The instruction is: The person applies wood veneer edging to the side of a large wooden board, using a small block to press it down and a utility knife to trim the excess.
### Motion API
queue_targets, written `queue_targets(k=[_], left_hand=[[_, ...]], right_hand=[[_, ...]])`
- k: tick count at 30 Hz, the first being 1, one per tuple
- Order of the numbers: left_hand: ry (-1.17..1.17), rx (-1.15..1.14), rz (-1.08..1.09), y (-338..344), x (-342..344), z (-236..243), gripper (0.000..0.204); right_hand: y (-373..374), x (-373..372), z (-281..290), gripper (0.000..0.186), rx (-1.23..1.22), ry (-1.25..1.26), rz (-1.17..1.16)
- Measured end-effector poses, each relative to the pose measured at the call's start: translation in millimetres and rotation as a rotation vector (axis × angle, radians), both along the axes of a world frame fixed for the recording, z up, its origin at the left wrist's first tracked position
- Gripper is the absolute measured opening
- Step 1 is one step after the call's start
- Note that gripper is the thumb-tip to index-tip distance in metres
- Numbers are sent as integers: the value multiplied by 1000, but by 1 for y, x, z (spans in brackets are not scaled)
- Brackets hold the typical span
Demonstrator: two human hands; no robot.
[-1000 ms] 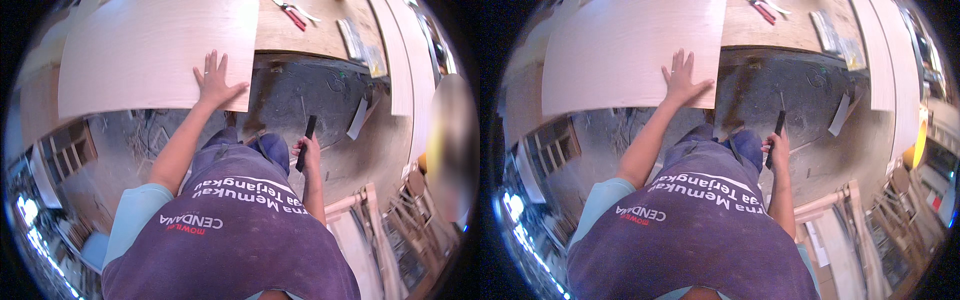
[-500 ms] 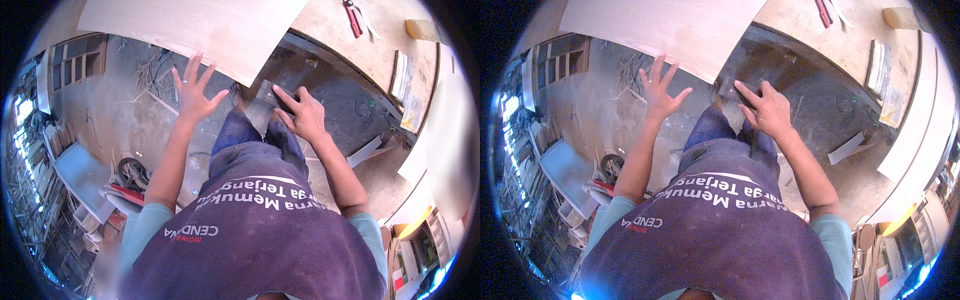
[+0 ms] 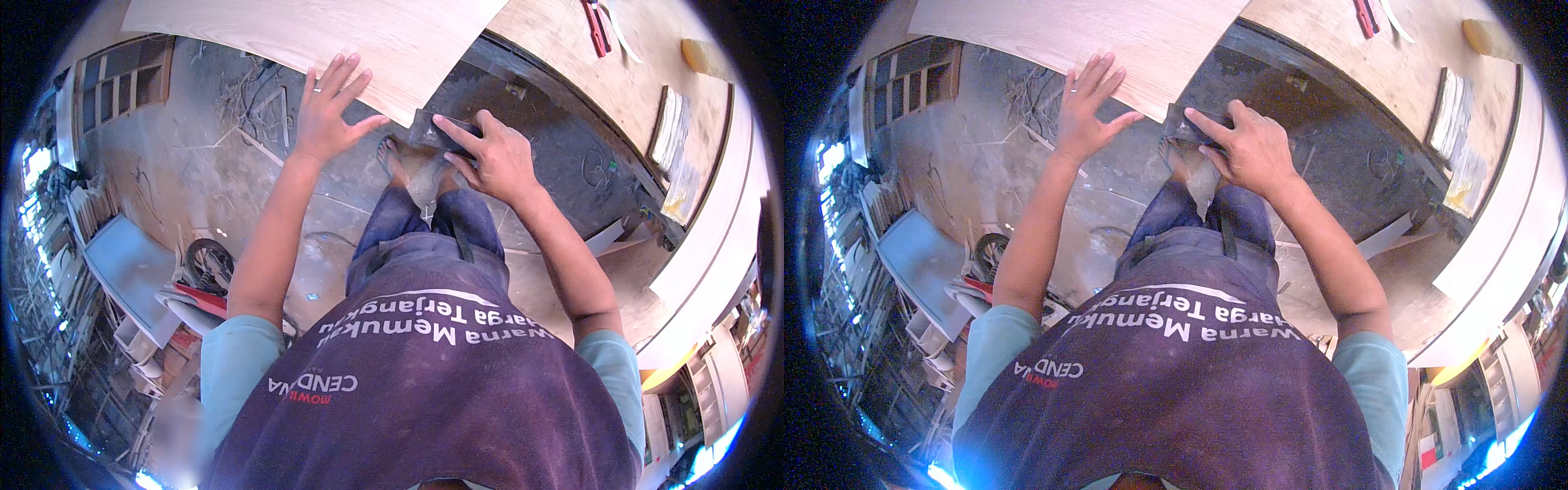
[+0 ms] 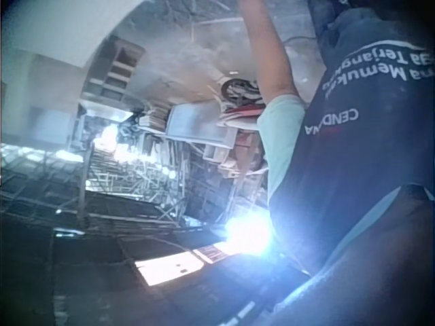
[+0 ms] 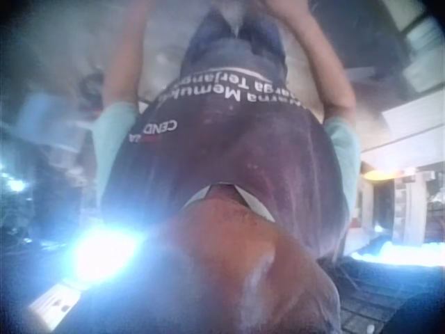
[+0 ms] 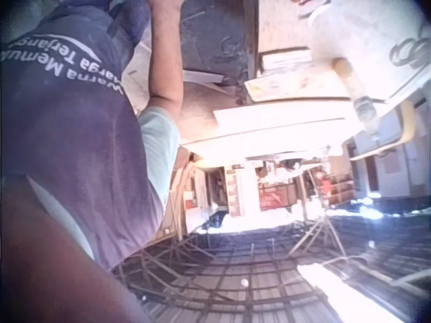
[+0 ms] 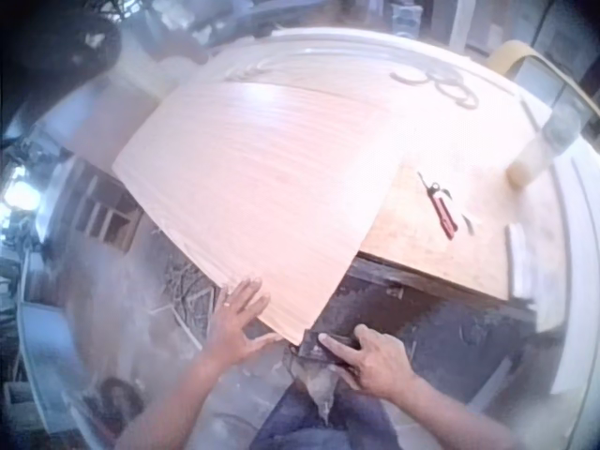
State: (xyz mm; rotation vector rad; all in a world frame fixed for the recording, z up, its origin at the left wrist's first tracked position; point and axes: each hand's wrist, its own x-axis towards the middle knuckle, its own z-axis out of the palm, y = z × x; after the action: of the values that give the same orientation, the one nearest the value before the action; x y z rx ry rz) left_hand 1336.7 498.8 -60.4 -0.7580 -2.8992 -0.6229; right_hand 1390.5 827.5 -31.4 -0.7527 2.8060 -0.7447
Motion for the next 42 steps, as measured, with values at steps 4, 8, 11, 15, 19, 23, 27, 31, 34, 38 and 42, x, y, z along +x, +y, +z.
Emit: queue_targets(k=[4, 8, 11, 15, 19, 23, 27, 31, 34, 38, 42], left_hand=[[8, 14, 17, -2, 1, 0, 85], [20, 27, 23, 0, 1, 0, 85], [28, 19, 27, 1, 0, 0, 85], [34, -3, 37, 0, 0, 0, 85], [16, -35, 42, 1, -1, 2, 85], [36, -35, 42, 2, -2, 2, 81], [39, -15, 48, 2, -2, -1, 81], [26, -2, 43, 2, -1, -1, 82], [11, 14, 37, 2, 0, 0, 85], [-13, 2, 34, 0, 0, 3, 81], [-72, -24, 17, -1, -1, 11, 74]], right_hand=[[-3, 0, 3, 65, 34, -43, 26], [-6, 1, 8, 65, 42, -76, 13], [-9, 2, 12, 66, 47, -83, 6], [-16, 11, 13, 67, 50, -71, -45], [-29, 27, 11, 67, 25, -49, -155], [-38, 36, 10, 68, 12, -49, -237], [-44, 39, 7, 69, 23, -52, -268], [-47, 39, 3, 67, 28, -30, -286], [-50, 37, 4, 67, 40, -29, -301], [-54, 36, 1, 66, 52, -21, -313], [-64, 29, -1, 63, 31, -6, -384]])
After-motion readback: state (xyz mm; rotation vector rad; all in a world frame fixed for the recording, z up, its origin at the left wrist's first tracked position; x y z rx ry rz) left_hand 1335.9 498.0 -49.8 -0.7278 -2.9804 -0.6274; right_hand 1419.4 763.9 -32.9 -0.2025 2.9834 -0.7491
